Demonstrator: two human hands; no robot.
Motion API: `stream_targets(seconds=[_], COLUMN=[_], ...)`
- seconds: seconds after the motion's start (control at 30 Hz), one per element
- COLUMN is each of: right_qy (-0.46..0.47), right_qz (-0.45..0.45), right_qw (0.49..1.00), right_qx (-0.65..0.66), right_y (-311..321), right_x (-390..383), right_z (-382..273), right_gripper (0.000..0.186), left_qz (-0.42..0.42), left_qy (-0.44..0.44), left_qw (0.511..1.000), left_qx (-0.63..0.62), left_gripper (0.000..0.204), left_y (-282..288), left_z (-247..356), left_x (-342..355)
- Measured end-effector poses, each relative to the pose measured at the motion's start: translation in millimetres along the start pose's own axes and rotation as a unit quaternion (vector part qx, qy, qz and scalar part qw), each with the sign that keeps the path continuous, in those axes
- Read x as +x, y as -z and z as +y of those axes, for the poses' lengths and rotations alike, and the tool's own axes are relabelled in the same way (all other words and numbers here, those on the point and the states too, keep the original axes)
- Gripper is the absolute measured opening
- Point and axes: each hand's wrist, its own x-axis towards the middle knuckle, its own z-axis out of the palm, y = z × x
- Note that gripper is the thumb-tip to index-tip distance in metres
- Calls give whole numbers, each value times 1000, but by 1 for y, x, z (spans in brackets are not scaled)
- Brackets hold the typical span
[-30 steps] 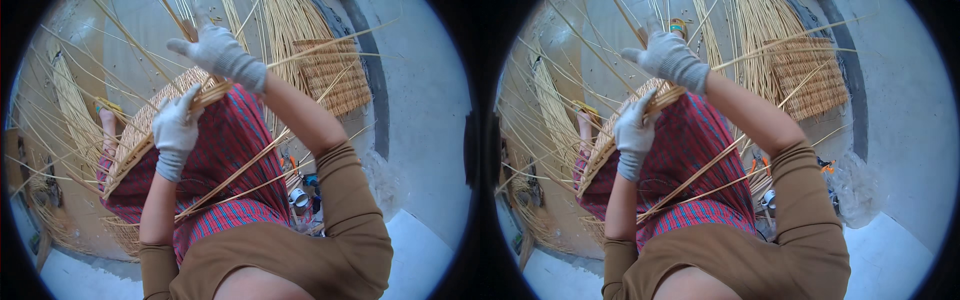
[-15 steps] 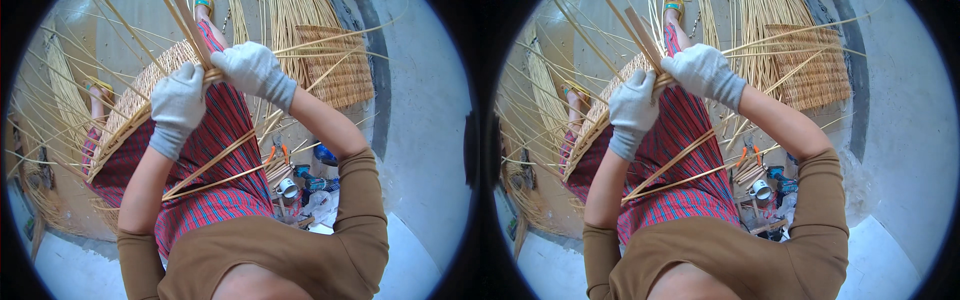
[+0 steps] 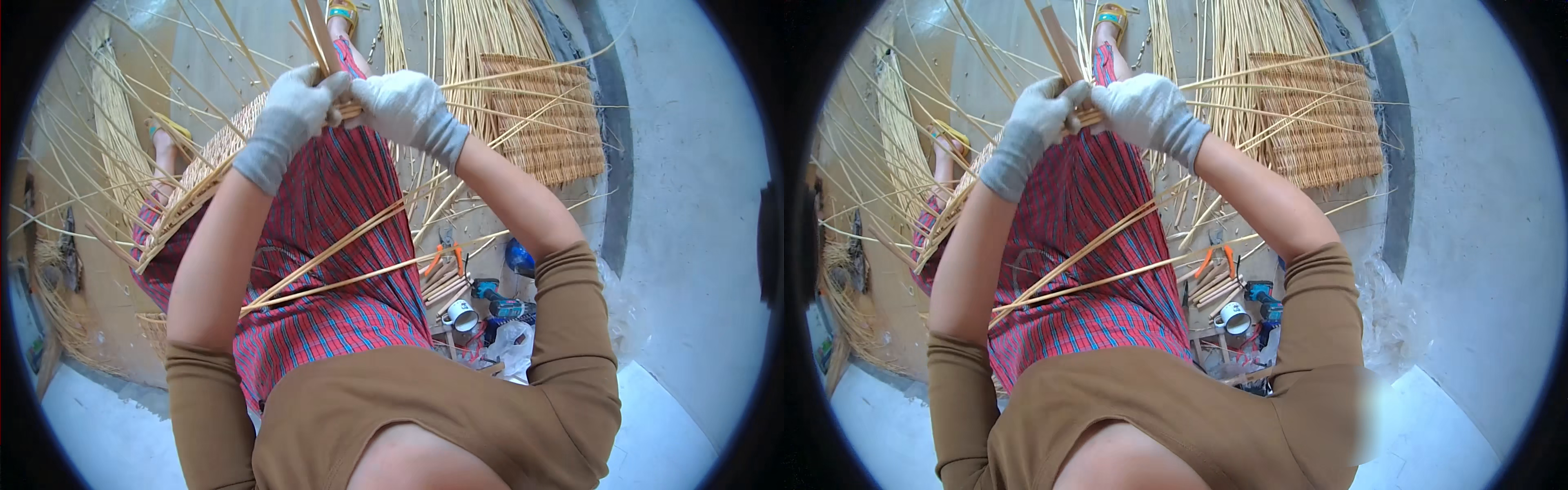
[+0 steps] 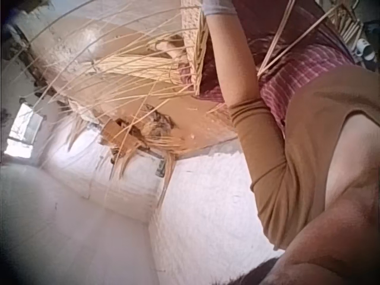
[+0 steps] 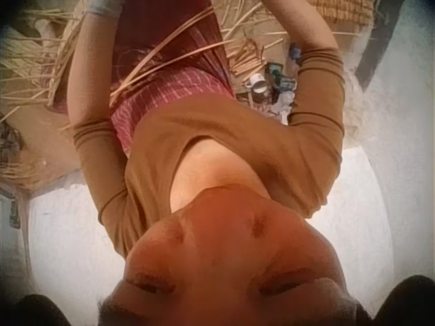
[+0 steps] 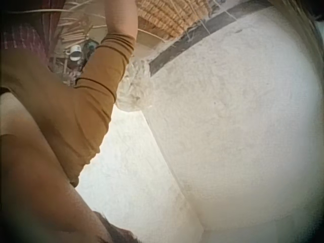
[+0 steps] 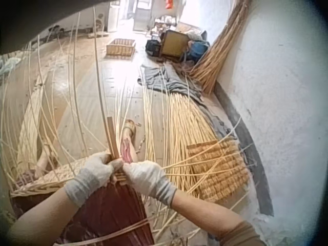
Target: Weaving a wicker basket using long thin strips of material.
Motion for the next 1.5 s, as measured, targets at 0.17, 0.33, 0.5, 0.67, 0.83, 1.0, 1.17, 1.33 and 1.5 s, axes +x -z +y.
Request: stream_targets(seconds=[0.17, 0.33, 0.5, 0.67, 0.83, 1.0, 1.17, 1.33, 1.5], right_qy=[0, -75, -88, -146, -98, 33, 35, -34, -77], right_qz=[-39, -226, -326, -329, -266, -151, -95, -150, 54], right_qw=[999, 968, 926, 928, 955, 958, 943, 974, 996], right_qx=[7, 84, 169, 99, 88, 243, 316, 167, -1], right_y=[24, 47, 59, 72, 48, -29, -66, -22, 35], right_x=[-9, 9, 31, 29, 58, 94, 78, 91, 89], right_z=[5, 31, 54, 70, 89, 101, 118, 110, 36], right_gripper=[29, 25, 27, 40, 92, 138, 144, 140, 119], left_qz=[39, 57, 10, 20, 36, 37, 122, 256, 255], left_qy=[-54, -57, -67, -109, -88, -80, -138, -72, -5], left_qw=[997, 997, 996, 990, 983, 987, 977, 951, 950], left_qx=[-36, -12, 64, 88, 160, 133, 107, -158, -180], left_gripper=[30, 27, 35, 38, 40, 42, 45, 42, 38], left_y=[-9, -11, 0, -9, -11, -8, -29, -89, -27], left_z=[-8, 0, 4, -5, -1, 1, -12, -14, 12], left_x=[-5, -17, -24, -15, -12, -9, -22, -15, 11])
